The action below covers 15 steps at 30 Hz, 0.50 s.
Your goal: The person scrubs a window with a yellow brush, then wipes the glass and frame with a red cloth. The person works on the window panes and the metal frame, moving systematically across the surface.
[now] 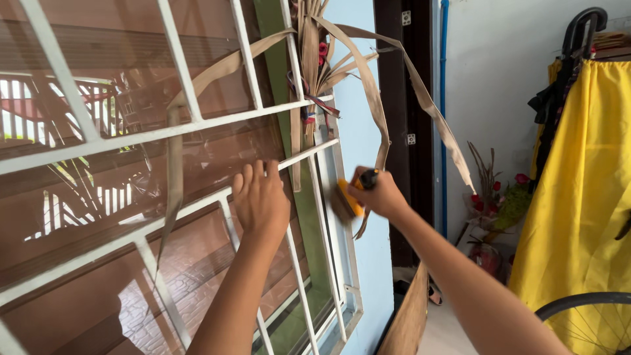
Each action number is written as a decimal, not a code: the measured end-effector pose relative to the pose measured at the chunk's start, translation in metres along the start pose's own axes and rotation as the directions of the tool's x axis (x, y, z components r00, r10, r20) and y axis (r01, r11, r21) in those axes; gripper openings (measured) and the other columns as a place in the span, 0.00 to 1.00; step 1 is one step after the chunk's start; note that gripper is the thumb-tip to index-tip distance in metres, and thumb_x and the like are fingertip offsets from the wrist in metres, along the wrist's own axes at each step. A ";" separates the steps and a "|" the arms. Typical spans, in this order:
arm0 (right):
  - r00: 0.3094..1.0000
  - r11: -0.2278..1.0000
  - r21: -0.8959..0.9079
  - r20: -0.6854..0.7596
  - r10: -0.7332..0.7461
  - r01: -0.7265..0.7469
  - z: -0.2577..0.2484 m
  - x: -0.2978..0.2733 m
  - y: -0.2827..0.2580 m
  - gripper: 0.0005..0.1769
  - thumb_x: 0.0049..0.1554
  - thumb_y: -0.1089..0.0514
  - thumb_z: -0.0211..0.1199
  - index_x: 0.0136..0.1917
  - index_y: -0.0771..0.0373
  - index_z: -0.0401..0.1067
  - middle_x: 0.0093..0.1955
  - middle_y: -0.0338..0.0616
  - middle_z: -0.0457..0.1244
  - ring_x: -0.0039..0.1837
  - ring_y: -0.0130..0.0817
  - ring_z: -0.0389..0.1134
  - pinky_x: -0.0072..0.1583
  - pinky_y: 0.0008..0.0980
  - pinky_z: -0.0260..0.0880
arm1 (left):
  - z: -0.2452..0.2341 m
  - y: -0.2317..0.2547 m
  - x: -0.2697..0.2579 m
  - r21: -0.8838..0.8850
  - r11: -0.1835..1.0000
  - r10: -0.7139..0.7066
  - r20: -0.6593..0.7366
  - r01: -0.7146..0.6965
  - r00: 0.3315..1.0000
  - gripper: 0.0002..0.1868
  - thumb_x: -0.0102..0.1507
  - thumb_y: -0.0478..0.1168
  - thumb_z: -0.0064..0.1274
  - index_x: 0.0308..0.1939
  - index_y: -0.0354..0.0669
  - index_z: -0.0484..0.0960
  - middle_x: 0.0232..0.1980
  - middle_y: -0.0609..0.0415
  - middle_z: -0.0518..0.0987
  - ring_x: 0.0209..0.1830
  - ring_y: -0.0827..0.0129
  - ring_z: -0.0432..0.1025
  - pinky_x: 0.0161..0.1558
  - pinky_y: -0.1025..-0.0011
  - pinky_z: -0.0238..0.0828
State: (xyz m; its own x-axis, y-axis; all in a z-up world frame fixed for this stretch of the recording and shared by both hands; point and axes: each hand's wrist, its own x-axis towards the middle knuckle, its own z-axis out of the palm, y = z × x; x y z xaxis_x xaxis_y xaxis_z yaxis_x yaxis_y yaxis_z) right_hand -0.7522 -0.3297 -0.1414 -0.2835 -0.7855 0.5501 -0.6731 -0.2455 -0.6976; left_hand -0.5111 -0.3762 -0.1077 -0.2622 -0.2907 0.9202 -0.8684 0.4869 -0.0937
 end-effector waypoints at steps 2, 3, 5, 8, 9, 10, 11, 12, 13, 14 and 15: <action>0.988 0.976 0.215 -0.152 -0.013 0.046 0.005 -0.010 0.004 0.09 0.57 0.57 0.68 0.44 0.65 0.72 0.34 0.47 0.69 0.35 0.29 0.70 0.38 0.28 0.72 | 0.006 -0.001 0.000 -0.011 1.000 -0.003 -0.070 0.003 0.998 0.10 0.62 0.37 0.56 0.48 0.45 0.81 0.45 0.55 0.78 0.49 0.62 0.69 0.53 0.65 0.59; 0.974 0.946 0.314 -0.226 -0.010 0.083 0.006 -0.012 0.004 0.09 0.57 0.58 0.67 0.44 0.66 0.72 0.34 0.47 0.69 0.34 0.29 0.70 0.37 0.28 0.72 | 0.008 0.000 0.000 -0.004 1.000 -0.011 -0.092 0.011 0.996 0.11 0.61 0.35 0.55 0.48 0.46 0.82 0.44 0.56 0.78 0.49 0.63 0.69 0.53 0.65 0.59; 0.918 0.842 0.439 -0.368 -0.149 0.313 0.011 -0.011 0.001 0.09 0.59 0.59 0.66 0.45 0.66 0.70 0.37 0.44 0.70 0.37 0.26 0.72 0.40 0.26 0.75 | 0.012 0.001 0.001 0.001 1.000 -0.021 -0.115 0.021 0.993 0.12 0.60 0.33 0.54 0.48 0.46 0.82 0.44 0.56 0.78 0.49 0.63 0.69 0.52 0.66 0.59; 0.946 0.872 0.417 -0.293 -0.137 0.255 0.021 -0.009 -0.005 0.10 0.60 0.58 0.66 0.44 0.67 0.70 0.36 0.43 0.70 0.36 0.25 0.72 0.39 0.25 0.74 | 0.012 0.000 -0.001 0.001 1.000 -0.029 -0.092 0.029 0.995 0.14 0.58 0.33 0.54 0.47 0.46 0.82 0.44 0.56 0.78 0.48 0.63 0.69 0.52 0.66 0.60; 0.970 0.913 0.368 -0.225 -0.096 0.176 0.022 -0.006 -0.008 0.10 0.60 0.58 0.67 0.42 0.67 0.70 0.34 0.44 0.70 0.35 0.26 0.71 0.38 0.25 0.73 | 0.012 0.000 -0.001 0.000 0.999 -0.032 -0.080 0.032 0.996 0.14 0.57 0.33 0.54 0.46 0.47 0.83 0.44 0.56 0.78 0.48 0.62 0.69 0.52 0.66 0.60; 0.965 0.930 0.338 -0.257 -0.058 0.146 0.018 -0.006 -0.009 0.09 0.59 0.59 0.67 0.43 0.66 0.71 0.34 0.44 0.69 0.35 0.27 0.71 0.37 0.26 0.73 | 0.011 0.000 -0.001 -0.001 0.999 -0.035 -0.068 0.035 0.997 0.14 0.56 0.32 0.54 0.45 0.47 0.83 0.44 0.56 0.78 0.48 0.62 0.69 0.52 0.66 0.60; 0.956 0.946 0.305 -0.292 -0.020 0.113 0.014 -0.004 -0.010 0.08 0.58 0.60 0.67 0.43 0.65 0.71 0.35 0.45 0.68 0.34 0.28 0.71 0.36 0.26 0.73 | 0.011 0.001 -0.002 0.005 0.999 -0.032 -0.079 0.033 0.996 0.14 0.57 0.32 0.54 0.46 0.47 0.83 0.44 0.57 0.78 0.48 0.63 0.69 0.51 0.66 0.60; 0.945 0.959 0.273 -0.327 0.016 0.078 0.008 -0.005 -0.010 0.07 0.57 0.61 0.68 0.44 0.65 0.71 0.35 0.45 0.68 0.34 0.28 0.71 0.36 0.26 0.74 | 0.011 0.002 -0.003 0.011 0.999 -0.030 -0.090 0.031 0.996 0.14 0.58 0.32 0.55 0.47 0.48 0.83 0.44 0.57 0.78 0.48 0.63 0.69 0.51 0.66 0.60; 0.921 0.927 0.307 -0.378 -0.090 0.217 -0.001 -0.002 -0.013 0.08 0.58 0.61 0.67 0.44 0.65 0.71 0.35 0.45 0.68 0.34 0.28 0.71 0.36 0.26 0.73 | 0.010 0.001 0.000 0.019 0.999 -0.026 -0.108 0.029 0.994 0.14 0.59 0.32 0.55 0.48 0.48 0.83 0.43 0.57 0.78 0.47 0.63 0.69 0.51 0.66 0.60; 0.882 0.875 0.332 -0.432 -0.190 0.351 -0.006 0.003 -0.019 0.09 0.60 0.60 0.67 0.43 0.66 0.70 0.35 0.46 0.68 0.34 0.28 0.71 0.36 0.26 0.72 | 0.010 0.001 0.002 0.026 0.999 -0.019 -0.126 0.022 0.992 0.15 0.58 0.32 0.56 0.48 0.48 0.83 0.43 0.57 0.78 0.47 0.63 0.69 0.51 0.66 0.60; 0.830 0.808 0.348 -0.483 -0.280 0.475 -0.015 0.003 -0.022 0.10 0.61 0.60 0.67 0.43 0.67 0.69 0.35 0.46 0.68 0.35 0.28 0.70 0.36 0.26 0.72 | 0.009 0.002 0.002 0.032 0.999 -0.016 -0.141 0.020 0.990 0.16 0.56 0.32 0.56 0.48 0.47 0.83 0.43 0.57 0.79 0.47 0.63 0.69 0.51 0.66 0.60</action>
State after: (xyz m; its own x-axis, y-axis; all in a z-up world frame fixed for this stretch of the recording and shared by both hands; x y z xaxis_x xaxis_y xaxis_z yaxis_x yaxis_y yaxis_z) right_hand -0.7480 -0.3183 -0.1172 -0.3762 -0.3087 0.8736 -0.4410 -0.7695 -0.4619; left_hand -0.5171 -0.3834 -0.1095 -0.1870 -0.1796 0.9658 -0.8865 0.4545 -0.0871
